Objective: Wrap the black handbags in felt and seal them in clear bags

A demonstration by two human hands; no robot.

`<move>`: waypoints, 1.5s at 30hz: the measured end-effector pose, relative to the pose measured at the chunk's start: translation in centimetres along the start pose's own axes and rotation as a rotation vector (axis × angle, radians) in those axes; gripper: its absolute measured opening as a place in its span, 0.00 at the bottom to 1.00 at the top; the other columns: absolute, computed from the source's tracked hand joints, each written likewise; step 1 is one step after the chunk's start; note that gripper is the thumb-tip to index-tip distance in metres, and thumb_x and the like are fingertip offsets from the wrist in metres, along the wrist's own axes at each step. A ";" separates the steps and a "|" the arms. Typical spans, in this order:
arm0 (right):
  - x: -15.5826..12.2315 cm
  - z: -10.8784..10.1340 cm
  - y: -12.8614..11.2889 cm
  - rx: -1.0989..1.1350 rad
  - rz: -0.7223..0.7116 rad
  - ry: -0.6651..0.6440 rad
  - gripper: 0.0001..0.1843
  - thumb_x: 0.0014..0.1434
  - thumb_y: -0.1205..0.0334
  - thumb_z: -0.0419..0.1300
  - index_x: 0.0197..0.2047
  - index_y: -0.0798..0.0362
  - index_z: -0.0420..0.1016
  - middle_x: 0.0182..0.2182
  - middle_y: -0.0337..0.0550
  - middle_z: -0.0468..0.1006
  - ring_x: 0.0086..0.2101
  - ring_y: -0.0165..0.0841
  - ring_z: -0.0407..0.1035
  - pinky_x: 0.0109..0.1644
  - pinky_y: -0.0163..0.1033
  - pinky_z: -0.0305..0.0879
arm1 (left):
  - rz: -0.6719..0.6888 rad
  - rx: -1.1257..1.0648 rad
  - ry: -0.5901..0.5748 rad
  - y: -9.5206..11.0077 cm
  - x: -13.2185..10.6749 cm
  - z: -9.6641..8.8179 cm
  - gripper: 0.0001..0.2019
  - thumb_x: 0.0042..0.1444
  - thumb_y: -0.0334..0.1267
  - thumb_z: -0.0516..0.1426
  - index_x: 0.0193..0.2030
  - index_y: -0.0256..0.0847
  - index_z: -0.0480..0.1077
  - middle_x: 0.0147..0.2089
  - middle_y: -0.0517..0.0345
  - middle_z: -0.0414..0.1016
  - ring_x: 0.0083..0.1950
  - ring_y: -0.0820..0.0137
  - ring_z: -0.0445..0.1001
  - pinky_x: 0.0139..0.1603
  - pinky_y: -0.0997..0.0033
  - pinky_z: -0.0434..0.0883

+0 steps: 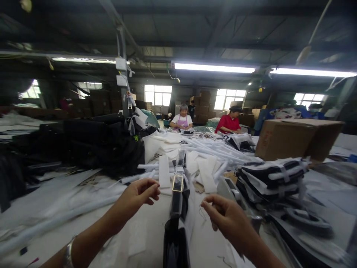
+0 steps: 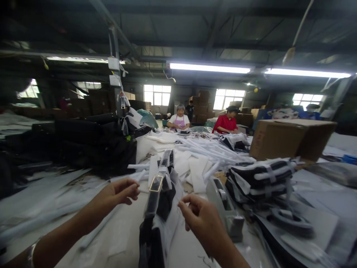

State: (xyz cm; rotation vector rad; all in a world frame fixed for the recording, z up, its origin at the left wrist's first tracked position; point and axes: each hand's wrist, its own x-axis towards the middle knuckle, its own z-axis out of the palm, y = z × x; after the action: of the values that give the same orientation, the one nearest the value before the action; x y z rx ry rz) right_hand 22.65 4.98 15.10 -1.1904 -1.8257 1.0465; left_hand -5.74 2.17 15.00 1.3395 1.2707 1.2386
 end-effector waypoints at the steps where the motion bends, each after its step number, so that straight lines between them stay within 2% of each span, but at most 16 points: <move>1: 0.4 0.5 0.1 -0.042 -0.017 -0.008 0.21 0.61 0.42 0.60 0.36 0.54 0.78 0.15 0.35 0.71 0.16 0.26 0.57 0.19 0.30 0.49 | -0.001 0.036 -0.039 -0.7 0.3 0.2 0.16 0.57 0.51 0.63 0.41 0.39 0.77 0.38 0.54 0.79 0.40 0.64 0.76 0.36 0.71 0.70; 4: 1.7 2.1 0.2 -0.072 -0.033 -0.048 0.19 0.62 0.46 0.59 0.35 0.54 0.78 0.15 0.35 0.72 0.16 0.27 0.59 0.19 0.31 0.49 | 0.003 0.086 -0.233 -1.8 0.8 1.7 0.15 0.57 0.48 0.64 0.45 0.41 0.79 0.41 0.54 0.80 0.39 0.65 0.75 0.33 0.73 0.66; 6: 2.4 3.1 -0.2 -0.050 -0.042 -0.079 0.17 0.62 0.48 0.59 0.34 0.54 0.78 0.15 0.34 0.71 0.16 0.27 0.60 0.19 0.31 0.49 | 0.050 0.046 -0.316 -1.7 1.1 3.0 0.15 0.55 0.46 0.65 0.46 0.42 0.80 0.41 0.55 0.81 0.41 0.64 0.75 0.38 0.71 0.68; 8: 2.9 3.9 -0.7 -0.018 -0.045 -0.111 0.16 0.61 0.50 0.60 0.33 0.55 0.78 0.14 0.33 0.69 0.16 0.26 0.59 0.20 0.31 0.50 | 0.090 -0.017 -0.340 -1.6 1.4 4.2 0.15 0.54 0.46 0.66 0.44 0.40 0.81 0.39 0.54 0.81 0.43 0.62 0.76 0.43 0.68 0.69; 11: 3.1 4.4 -1.5 0.021 -0.052 -0.127 0.14 0.61 0.53 0.61 0.32 0.55 0.77 0.14 0.32 0.68 0.16 0.25 0.59 0.20 0.30 0.51 | 0.067 -0.059 -0.343 -1.5 1.7 5.0 0.17 0.53 0.51 0.66 0.38 0.37 0.81 0.33 0.53 0.80 0.39 0.60 0.77 0.42 0.65 0.70; 15: 3.1 4.1 -1.5 0.019 -0.046 -0.136 0.15 0.62 0.51 0.60 0.34 0.55 0.78 0.15 0.33 0.70 0.15 0.24 0.56 0.19 0.30 0.48 | 0.028 -0.117 -0.320 -1.6 1.6 4.3 0.17 0.57 0.51 0.63 0.36 0.36 0.81 0.33 0.53 0.80 0.38 0.62 0.76 0.42 0.65 0.70; 18: 2.8 3.8 -0.5 0.077 -0.043 -0.169 0.17 0.63 0.48 0.60 0.40 0.54 0.79 0.21 0.36 0.75 0.16 0.24 0.56 0.19 0.31 0.48 | -0.043 -0.263 -0.361 -1.9 1.0 2.8 0.14 0.62 0.46 0.61 0.39 0.36 0.80 0.38 0.51 0.80 0.43 0.62 0.76 0.51 0.62 0.70; 23: 1.7 3.5 1.5 0.169 -0.051 -0.201 0.18 0.62 0.50 0.63 0.49 0.52 0.76 0.31 0.39 0.78 0.26 0.28 0.66 0.30 0.32 0.61 | -0.172 -0.581 -0.355 -3.8 -1.6 0.5 0.08 0.64 0.39 0.59 0.40 0.37 0.77 0.46 0.50 0.78 0.54 0.58 0.74 0.62 0.52 0.66; 27: 0.2 3.5 2.1 0.304 0.044 -0.246 0.25 0.57 0.48 0.68 0.55 0.49 0.75 0.34 0.39 0.79 0.23 0.25 0.64 0.28 0.31 0.61 | -0.128 -0.736 -0.299 -4.6 -3.7 0.6 0.09 0.66 0.39 0.59 0.35 0.38 0.75 0.38 0.55 0.75 0.50 0.62 0.76 0.64 0.52 0.65; 30: -1.3 3.6 2.0 0.529 0.161 -0.174 0.25 0.57 0.46 0.69 0.54 0.46 0.77 0.40 0.44 0.83 0.32 0.32 0.74 0.35 0.33 0.69 | -0.083 -0.788 -0.193 -4.4 -4.3 1.8 0.05 0.63 0.38 0.62 0.40 0.39 0.78 0.36 0.58 0.76 0.47 0.67 0.77 0.63 0.59 0.66; 32: -2.2 3.6 1.9 0.693 0.172 -0.107 0.20 0.56 0.45 0.69 0.47 0.47 0.82 0.48 0.47 0.82 0.42 0.39 0.77 0.45 0.39 0.73 | -0.081 -0.752 -0.156 -4.0 -4.4 2.6 0.05 0.59 0.35 0.65 0.42 0.39 0.80 0.36 0.58 0.78 0.41 0.71 0.77 0.56 0.67 0.70; 34: -3.0 3.7 1.9 0.851 0.114 -0.127 0.20 0.56 0.41 0.67 0.42 0.47 0.85 0.50 0.50 0.82 0.48 0.45 0.77 0.53 0.46 0.72 | -0.059 -0.676 -0.131 -3.6 -4.4 3.4 0.09 0.56 0.35 0.67 0.44 0.39 0.81 0.31 0.59 0.78 0.34 0.74 0.75 0.46 0.74 0.71; 38: -3.7 4.3 2.0 0.968 -0.069 -0.202 0.27 0.49 0.40 0.71 0.51 0.39 0.82 0.56 0.49 0.79 0.56 0.51 0.72 0.59 0.51 0.69 | 0.006 -0.435 -0.090 -2.9 -4.4 4.4 0.16 0.55 0.41 0.67 0.50 0.40 0.80 0.23 0.60 0.75 0.25 0.76 0.69 0.27 0.80 0.65; 41: -3.7 4.9 1.3 0.718 -0.109 -0.016 0.20 0.52 0.48 0.73 0.48 0.39 0.83 0.46 0.47 0.84 0.45 0.44 0.79 0.47 0.43 0.77 | 0.060 -0.229 -0.024 -2.0 -4.6 4.7 0.17 0.51 0.39 0.68 0.49 0.42 0.81 0.26 0.59 0.78 0.22 0.77 0.66 0.23 0.80 0.61; 43: -3.6 5.2 0.4 0.513 -0.133 0.105 0.13 0.57 0.48 0.69 0.41 0.45 0.85 0.33 0.45 0.84 0.30 0.36 0.78 0.33 0.35 0.75 | 0.146 -0.115 0.043 -1.1 -4.9 4.9 0.15 0.48 0.37 0.69 0.45 0.44 0.83 0.32 0.57 0.81 0.28 0.74 0.72 0.28 0.78 0.67; 45: -3.4 5.2 -0.6 0.353 -0.214 0.168 0.12 0.59 0.48 0.67 0.36 0.46 0.85 0.28 0.42 0.82 0.23 0.31 0.72 0.26 0.31 0.70 | 0.223 -0.036 0.100 -0.4 -5.1 5.1 0.12 0.48 0.35 0.69 0.41 0.46 0.84 0.39 0.56 0.83 0.37 0.68 0.77 0.37 0.76 0.71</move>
State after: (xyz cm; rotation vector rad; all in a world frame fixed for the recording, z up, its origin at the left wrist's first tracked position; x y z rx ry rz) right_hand 19.00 0.39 13.01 -0.8260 -1.5231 1.0572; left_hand -0.61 -2.75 13.64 1.4377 1.1850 1.4917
